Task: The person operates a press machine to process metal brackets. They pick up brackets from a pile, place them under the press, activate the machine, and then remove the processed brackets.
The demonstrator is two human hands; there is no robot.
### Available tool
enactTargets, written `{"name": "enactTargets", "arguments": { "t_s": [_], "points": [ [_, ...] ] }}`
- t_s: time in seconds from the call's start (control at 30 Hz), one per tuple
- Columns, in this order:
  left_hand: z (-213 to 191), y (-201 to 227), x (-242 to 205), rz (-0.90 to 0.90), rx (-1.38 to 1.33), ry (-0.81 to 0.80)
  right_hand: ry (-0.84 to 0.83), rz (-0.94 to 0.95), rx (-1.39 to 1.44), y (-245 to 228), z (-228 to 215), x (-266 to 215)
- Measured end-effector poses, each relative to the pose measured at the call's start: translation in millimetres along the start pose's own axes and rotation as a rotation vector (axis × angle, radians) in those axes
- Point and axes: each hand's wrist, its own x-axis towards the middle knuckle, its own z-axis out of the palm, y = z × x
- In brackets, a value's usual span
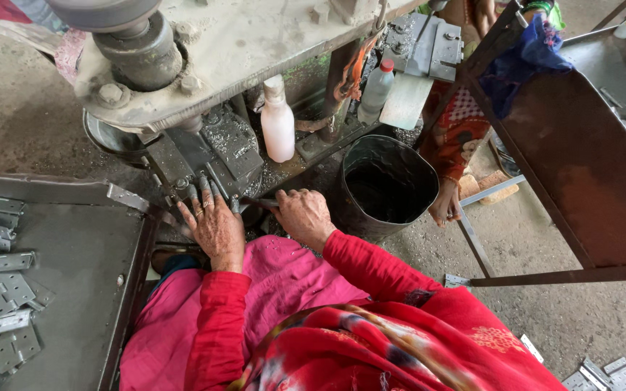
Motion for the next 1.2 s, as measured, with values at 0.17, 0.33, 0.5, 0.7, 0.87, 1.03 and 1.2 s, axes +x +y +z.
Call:
{"name": "enactTargets", "arguments": {
  "t_s": [0.17, 0.33, 0.5, 0.7, 0.87, 1.03, 1.2],
  "points": [
    [-1.1, 0.7, -1.2, -0.005, -0.012, 0.001, 0.003, 0.003, 0.011, -0.6, -1.6, -1.8],
    [-2.2, 0.6, -1.2, -0.010, -0.023, -0.011, 0.025, 0.001, 0.008, -1.3, -1.1, -1.1],
    [0.0, 0.6, -1.8, -0.005, -0.029, -0.024, 0.015, 0.011, 0.020, -0.7, 0.0, -1.2],
    [1.4, -0.7, -3.4, -0.016, -0.029, -0.037, 0.010, 0.018, 0.010, -1.9, -0.7, -1.0],
    [-1.7, 0.7, -5.2, -0.004, -0.045, 0.012, 0.019, 0.019, 0.012, -1.9, -0.4, -0.3],
    [-6.2, 1.8, -6.3, -0.001, -0.063, 0.004, 0.029, 0.023, 0.018, -2.4, 0.6, -1.0],
    [-4.6, 1.0, -5.5, 0.005, -0.061, 0.026, 0.040, 0.015, 0.016, -1.9, 1.1, -0.9]
  ]
}}
